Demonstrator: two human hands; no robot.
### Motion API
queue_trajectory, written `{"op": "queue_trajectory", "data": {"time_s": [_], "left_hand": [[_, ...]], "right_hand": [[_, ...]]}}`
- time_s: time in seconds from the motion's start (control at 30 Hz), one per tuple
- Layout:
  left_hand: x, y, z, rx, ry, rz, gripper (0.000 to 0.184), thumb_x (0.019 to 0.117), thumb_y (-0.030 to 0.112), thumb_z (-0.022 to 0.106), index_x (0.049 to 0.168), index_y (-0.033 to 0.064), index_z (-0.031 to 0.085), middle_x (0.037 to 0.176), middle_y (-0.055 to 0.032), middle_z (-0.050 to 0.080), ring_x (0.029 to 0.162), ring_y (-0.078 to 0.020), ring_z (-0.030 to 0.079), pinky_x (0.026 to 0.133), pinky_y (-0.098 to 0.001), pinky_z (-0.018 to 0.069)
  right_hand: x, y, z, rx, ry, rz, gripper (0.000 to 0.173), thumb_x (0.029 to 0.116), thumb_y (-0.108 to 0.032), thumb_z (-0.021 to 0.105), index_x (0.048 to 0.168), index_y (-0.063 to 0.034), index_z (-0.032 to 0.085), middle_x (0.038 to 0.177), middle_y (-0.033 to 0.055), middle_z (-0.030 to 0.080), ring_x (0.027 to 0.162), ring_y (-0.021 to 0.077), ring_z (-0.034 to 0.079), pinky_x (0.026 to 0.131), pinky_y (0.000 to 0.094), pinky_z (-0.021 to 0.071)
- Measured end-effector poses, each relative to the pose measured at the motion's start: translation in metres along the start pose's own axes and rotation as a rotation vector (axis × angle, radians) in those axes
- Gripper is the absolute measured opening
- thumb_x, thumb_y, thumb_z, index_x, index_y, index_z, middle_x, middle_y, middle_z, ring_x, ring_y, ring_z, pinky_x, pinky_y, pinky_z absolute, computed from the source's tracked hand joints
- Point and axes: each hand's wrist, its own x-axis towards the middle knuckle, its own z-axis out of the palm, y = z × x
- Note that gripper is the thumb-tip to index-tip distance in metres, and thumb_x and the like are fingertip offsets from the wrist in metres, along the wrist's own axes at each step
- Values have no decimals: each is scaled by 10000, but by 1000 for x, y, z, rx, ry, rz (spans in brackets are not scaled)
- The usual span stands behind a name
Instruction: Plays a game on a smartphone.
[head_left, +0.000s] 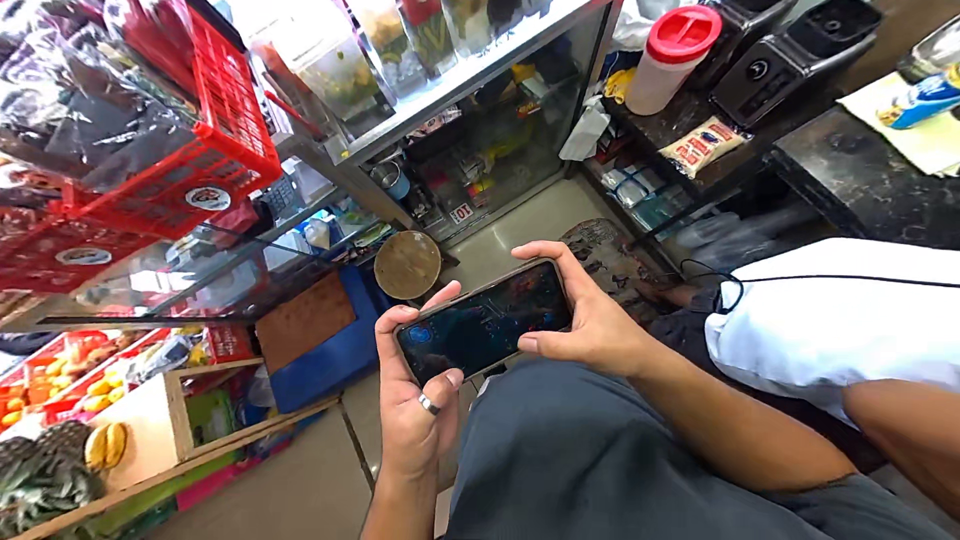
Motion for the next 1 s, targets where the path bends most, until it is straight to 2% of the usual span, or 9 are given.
{"op": "queue_trajectory", "data": {"time_s": [0.1, 0.17, 0.23, 0.43, 0.63, 0.83, 1.0], "left_hand": [[0, 3, -6, -56, -12, -2, 605, 817, -46, 637, 1349, 200, 489, 1443, -182, 546, 1306, -341, 562, 1026, -493, 513], [0, 4, -10, -50, -7, 4, 579, 843, -12, 662, 1353, 195, 481, 1427, -187, 556, 1303, -341, 565, 1030, -488, 514], [-2, 4, -13, -42, 18, 14, 569, 846, -9, 681, 1343, 181, 478, 1414, -194, 566, 1283, -337, 584, 1019, -481, 527], [0, 3, -13, -17, 71, 44, 510, 865, -55, 636, 1308, 147, 484, 1369, -215, 589, 1261, -346, 602, 998, -479, 544], [2, 2, -7, 40, 139, 64, 429, 905, -28, 630, 1277, 125, 483, 1325, -218, 616, 1239, -340, 622, 984, -460, 559], [0, 1, -4, 59, 158, 56, 425, 909, -1, 636, 1281, 131, 481, 1325, -218, 615, 1246, -340, 617, 988, -467, 558], [-5, 1, -8, -35, 88, 40, 498, 871, -6, 660, 1312, 162, 500, 1380, -210, 586, 1273, -346, 595, 1007, -483, 538]], "right_hand": [[1, 3, 13, 14, 97, 6, 668, 854, -106, 769, 1438, -209, 461, 1218, 87, 662, 1051, 195, 695, 880, 343, 617], [1, 6, 18, 25, 112, 13, 630, 868, -94, 750, 1422, -194, 469, 1200, 89, 670, 1045, 189, 697, 885, 337, 614], [1, 10, 21, 44, 91, 16, 629, 878, -130, 745, 1434, -196, 459, 1201, 90, 665, 1054, 186, 691, 900, 338, 604], [5, 12, 26, 48, 101, -8, 595, 889, -89, 735, 1418, -181, 478, 1209, 101, 661, 1060, 198, 691, 902, 348, 609], [6, 12, 25, 27, 102, -7, 600, 880, -61, 727, 1414, -182, 482, 1208, 90, 661, 1054, 187, 691, 890, 331, 611], [6, 11, 22, 41, 85, -5, 593, 885, -62, 723, 1412, -183, 479, 1191, 96, 664, 1030, 190, 696, 877, 339, 614], [3, 10, 20, 51, 71, 4, 586, 889, -85, 728, 1412, -185, 483, 1195, 90, 664, 1039, 181, 693, 881, 332, 610]]}}
